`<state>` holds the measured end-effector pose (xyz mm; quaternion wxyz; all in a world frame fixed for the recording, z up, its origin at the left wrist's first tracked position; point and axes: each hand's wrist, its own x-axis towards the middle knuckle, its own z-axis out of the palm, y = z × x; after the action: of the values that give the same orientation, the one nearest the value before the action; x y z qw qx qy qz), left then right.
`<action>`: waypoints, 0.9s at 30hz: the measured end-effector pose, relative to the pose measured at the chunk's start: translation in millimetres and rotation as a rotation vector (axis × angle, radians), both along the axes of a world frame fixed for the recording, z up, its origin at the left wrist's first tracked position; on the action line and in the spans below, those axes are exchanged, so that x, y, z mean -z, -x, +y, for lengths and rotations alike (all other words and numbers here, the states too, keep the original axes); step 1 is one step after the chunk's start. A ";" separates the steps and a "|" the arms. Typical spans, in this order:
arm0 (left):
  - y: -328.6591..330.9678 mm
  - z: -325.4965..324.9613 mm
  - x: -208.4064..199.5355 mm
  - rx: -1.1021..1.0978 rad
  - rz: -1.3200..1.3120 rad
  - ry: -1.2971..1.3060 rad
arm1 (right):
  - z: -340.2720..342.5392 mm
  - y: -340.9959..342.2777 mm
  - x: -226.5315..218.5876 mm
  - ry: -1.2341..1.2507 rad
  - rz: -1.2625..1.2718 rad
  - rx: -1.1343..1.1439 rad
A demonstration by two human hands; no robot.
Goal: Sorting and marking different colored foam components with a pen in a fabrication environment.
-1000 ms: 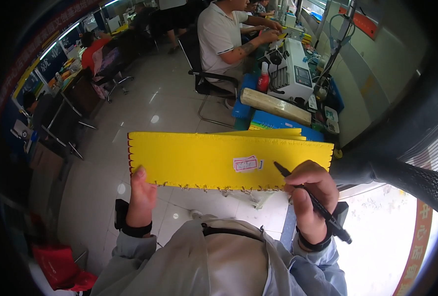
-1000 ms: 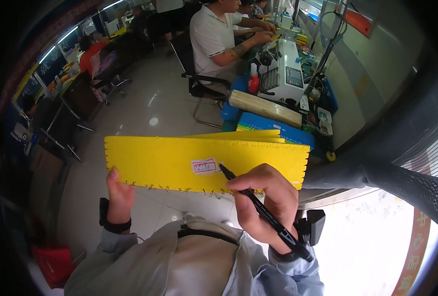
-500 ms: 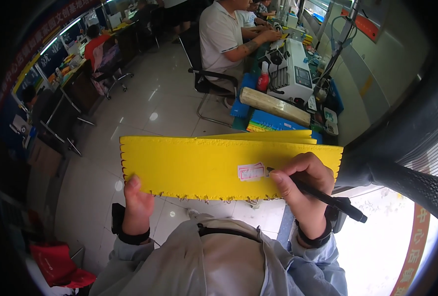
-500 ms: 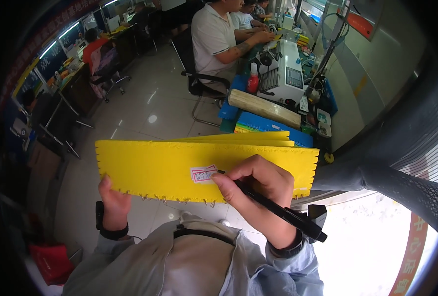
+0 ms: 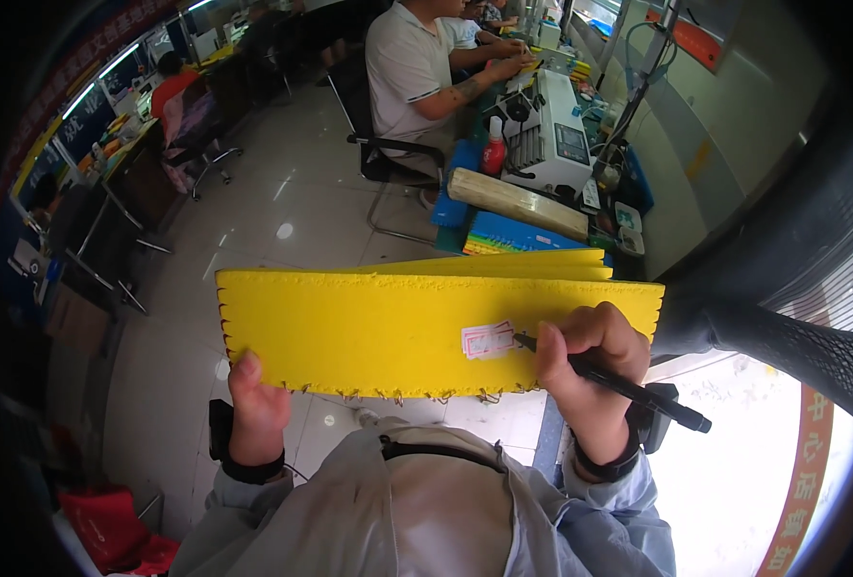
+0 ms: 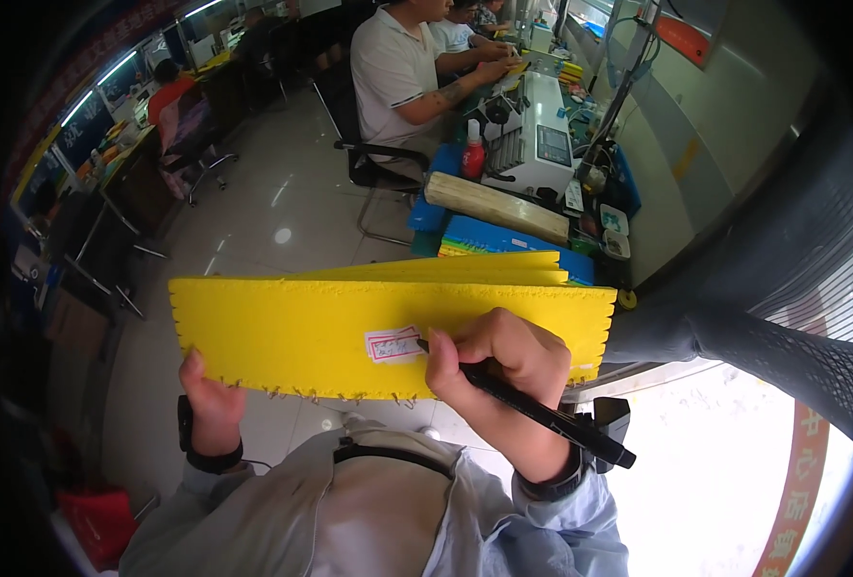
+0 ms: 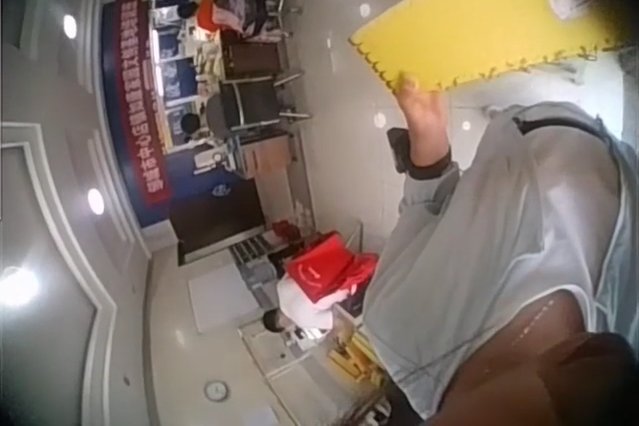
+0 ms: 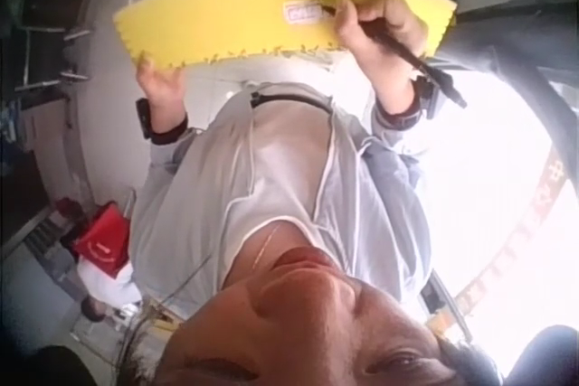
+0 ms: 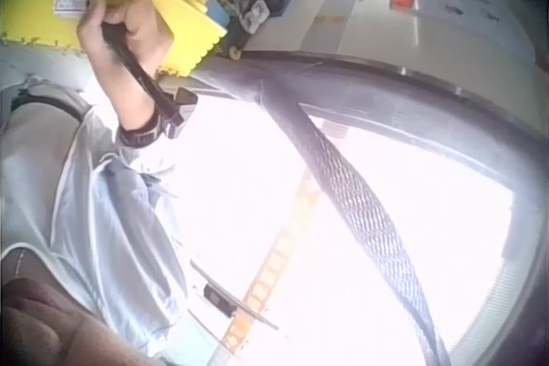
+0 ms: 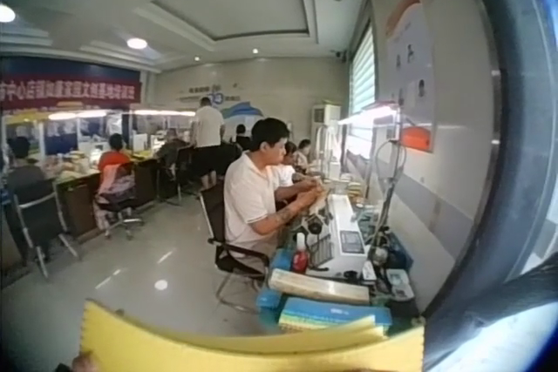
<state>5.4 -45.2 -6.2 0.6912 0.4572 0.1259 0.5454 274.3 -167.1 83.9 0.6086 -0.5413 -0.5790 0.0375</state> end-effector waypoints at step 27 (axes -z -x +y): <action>-4.7 5.2 2.8 0.004 0.018 0.011 | 7.3 -5.6 4.7 -0.008 -0.014 0.014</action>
<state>10.1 -39.9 -9.0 0.6936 0.4584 0.1341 0.5393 279.8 -159.7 79.3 0.6068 -0.5433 -0.5796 0.0271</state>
